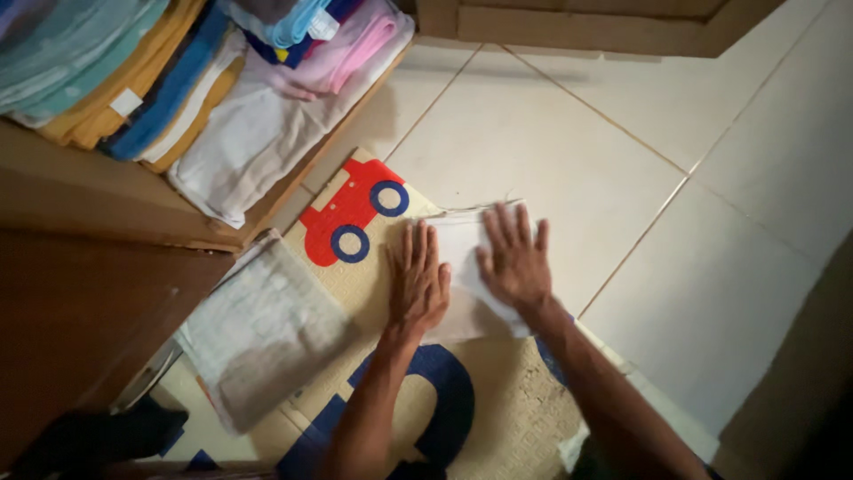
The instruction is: The person folds several pieces of fabric laundry on a mat on the floor by hand and places them inside a wooden closet.
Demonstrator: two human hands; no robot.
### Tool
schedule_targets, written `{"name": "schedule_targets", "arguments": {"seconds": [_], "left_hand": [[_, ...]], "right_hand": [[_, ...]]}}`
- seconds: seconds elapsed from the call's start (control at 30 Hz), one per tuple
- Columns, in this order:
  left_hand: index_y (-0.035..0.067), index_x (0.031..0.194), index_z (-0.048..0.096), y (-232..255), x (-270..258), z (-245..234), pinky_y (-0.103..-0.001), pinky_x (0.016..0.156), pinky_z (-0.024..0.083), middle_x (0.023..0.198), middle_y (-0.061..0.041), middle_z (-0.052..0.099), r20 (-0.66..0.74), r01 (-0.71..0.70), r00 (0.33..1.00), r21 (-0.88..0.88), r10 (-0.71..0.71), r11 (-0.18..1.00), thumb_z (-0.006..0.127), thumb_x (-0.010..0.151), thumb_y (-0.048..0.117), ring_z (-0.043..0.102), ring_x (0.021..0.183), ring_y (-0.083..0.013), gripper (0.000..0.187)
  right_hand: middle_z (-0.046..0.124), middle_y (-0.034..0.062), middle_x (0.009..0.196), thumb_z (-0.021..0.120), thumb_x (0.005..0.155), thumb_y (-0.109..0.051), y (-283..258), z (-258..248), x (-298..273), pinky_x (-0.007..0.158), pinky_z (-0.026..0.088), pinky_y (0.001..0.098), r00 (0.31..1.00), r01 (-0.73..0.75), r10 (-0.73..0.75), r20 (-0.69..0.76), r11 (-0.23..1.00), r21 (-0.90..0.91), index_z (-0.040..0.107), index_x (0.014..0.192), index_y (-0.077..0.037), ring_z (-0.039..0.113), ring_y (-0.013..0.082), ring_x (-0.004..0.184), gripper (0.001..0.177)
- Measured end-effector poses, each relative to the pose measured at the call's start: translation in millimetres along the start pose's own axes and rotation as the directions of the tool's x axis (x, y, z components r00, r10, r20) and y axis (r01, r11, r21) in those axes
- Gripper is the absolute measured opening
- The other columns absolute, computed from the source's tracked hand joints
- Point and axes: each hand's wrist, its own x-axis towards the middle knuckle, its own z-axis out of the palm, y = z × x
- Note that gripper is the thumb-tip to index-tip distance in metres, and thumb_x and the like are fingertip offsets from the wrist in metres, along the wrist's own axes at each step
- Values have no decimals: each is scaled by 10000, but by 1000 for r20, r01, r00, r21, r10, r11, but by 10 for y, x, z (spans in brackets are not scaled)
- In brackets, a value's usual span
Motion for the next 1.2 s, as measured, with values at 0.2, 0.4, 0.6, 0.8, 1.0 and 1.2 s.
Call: {"name": "schedule_targets", "arguments": {"seconds": [0.2,0.4,0.6,0.8,1.0,1.2], "left_hand": [[-21,1522,374,-75,67,-32,-510,1180,352,1492,-252,524,-248,147,948,-210,-198,967,633,936,213,486,1392,-416,682],[-92,1493,271,5,332,-481,-456,1023,487,1284,-348,571,115,449,889,-416,-444,791,725,744,86,615,1159,-459,893],[-19,1335,510,177,287,-1130,-416,945,576,1221,-210,696,-112,65,967,-761,-230,645,738,796,27,718,1118,-320,587],[116,1125,693,45,-51,-1261,-433,1046,484,1153,-77,710,-307,-357,914,-291,266,888,791,759,-27,639,1152,-269,405],[112,984,725,-156,-578,-929,-460,1099,403,1167,-85,716,62,-299,946,-220,319,929,609,682,-138,573,1274,-314,409],[-56,1370,556,281,-235,-252,-517,1231,282,1451,-240,546,-204,-268,953,-232,223,935,567,914,46,434,1432,-391,468]], "right_hand": [[634,163,1310,618,925,-422,272,-584,388,1070,453,586,908,-193,155,389,979,60,539,1399,-46,602,325,1215,610],[759,231,1062,619,942,-298,285,-692,518,803,607,467,796,-317,142,588,926,205,592,1299,-35,720,331,941,444],[727,187,1111,770,844,-143,348,-1031,247,798,633,360,939,-315,155,307,744,590,581,1208,-49,739,233,931,421],[717,106,1015,751,841,-50,553,-1058,-283,813,618,377,973,205,-135,-185,872,444,682,1065,-98,721,237,929,240],[693,101,1375,563,705,41,470,-906,-949,1088,482,464,918,310,-386,92,841,444,741,1021,-171,647,302,1298,420],[272,187,1639,622,802,-135,-198,-249,-668,1228,204,574,985,72,-102,140,975,208,344,1556,-43,203,384,1527,809]]}}
